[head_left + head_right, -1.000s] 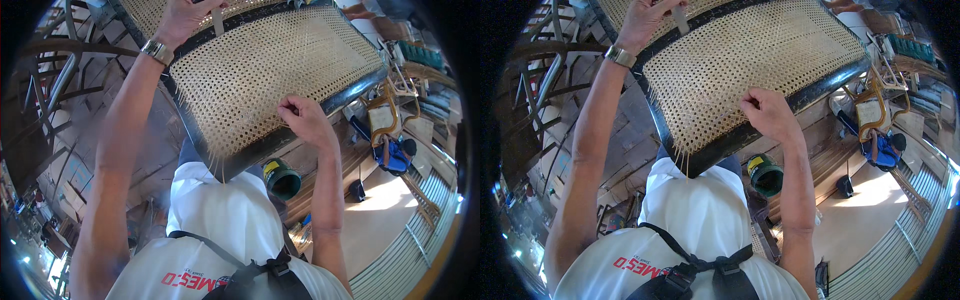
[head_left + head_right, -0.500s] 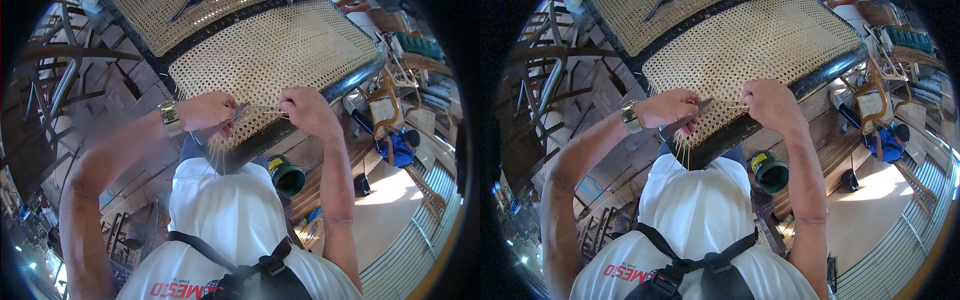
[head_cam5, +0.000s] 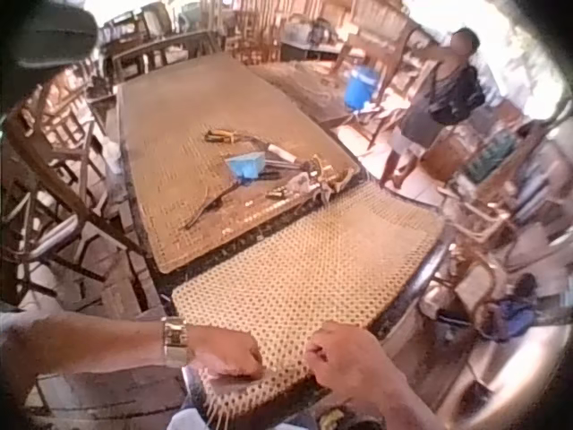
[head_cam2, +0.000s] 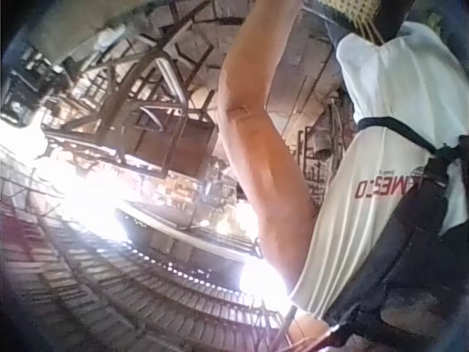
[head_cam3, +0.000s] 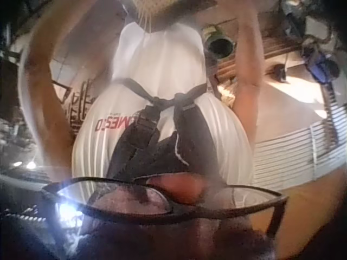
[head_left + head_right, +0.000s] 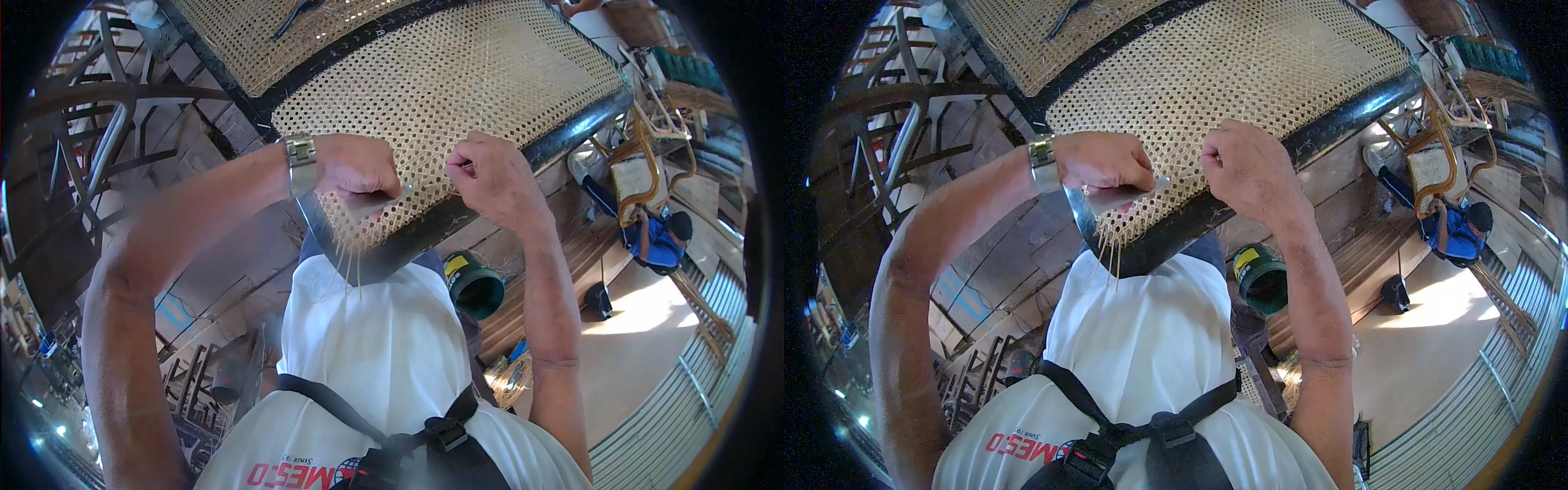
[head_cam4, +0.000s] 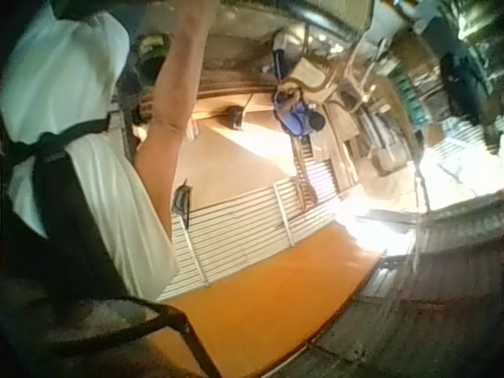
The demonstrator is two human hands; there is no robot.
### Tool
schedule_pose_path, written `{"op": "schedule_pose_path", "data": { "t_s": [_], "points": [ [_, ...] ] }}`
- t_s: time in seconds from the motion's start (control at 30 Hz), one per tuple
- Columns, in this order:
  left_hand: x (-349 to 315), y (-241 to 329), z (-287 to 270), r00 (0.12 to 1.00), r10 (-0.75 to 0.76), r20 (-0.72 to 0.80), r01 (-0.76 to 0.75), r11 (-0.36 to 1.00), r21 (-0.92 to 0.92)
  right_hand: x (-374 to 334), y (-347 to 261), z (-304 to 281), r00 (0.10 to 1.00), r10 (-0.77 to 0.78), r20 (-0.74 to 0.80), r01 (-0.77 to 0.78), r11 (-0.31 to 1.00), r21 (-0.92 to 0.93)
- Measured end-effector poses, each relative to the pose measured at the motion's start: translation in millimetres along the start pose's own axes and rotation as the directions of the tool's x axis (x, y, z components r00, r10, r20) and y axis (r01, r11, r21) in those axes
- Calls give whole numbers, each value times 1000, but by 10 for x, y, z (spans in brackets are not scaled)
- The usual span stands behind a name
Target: The recorder is repairing a rattan chair by weaving new rattan strips into the mesh seat or back.
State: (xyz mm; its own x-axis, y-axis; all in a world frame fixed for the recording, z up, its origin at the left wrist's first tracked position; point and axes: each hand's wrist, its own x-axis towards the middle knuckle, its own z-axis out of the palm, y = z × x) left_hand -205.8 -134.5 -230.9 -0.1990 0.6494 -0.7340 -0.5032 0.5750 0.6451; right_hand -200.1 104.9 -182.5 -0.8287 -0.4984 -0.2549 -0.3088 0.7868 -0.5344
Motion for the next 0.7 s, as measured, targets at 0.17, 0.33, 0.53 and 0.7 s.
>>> {"op": "schedule_pose_path", "data": {
  "t_s": [0.17, 0.33, 0.53, 0.7],
  "points": [
    [30, 27, 94, 994, 73, -80, -84, 987, -135, 52, 11, 60, 999, -35, 19, 36, 999, -17],
    [-104, 57, 337, 983, -95, -156, 56, 969, -242, 39, 61, 256, 996, -68, 57, 67, 998, 21],
    [64, 85, 155, 985, -56, -161, 52, 998, -29, 46, -41, 350, 996, -30, 78, 25, 997, 71],
    [189, -192, 143, 859, 405, -314, -159, 793, 588, -6, -279, 248, 998, 0, 67, 11, 986, -168]
  ]
}}
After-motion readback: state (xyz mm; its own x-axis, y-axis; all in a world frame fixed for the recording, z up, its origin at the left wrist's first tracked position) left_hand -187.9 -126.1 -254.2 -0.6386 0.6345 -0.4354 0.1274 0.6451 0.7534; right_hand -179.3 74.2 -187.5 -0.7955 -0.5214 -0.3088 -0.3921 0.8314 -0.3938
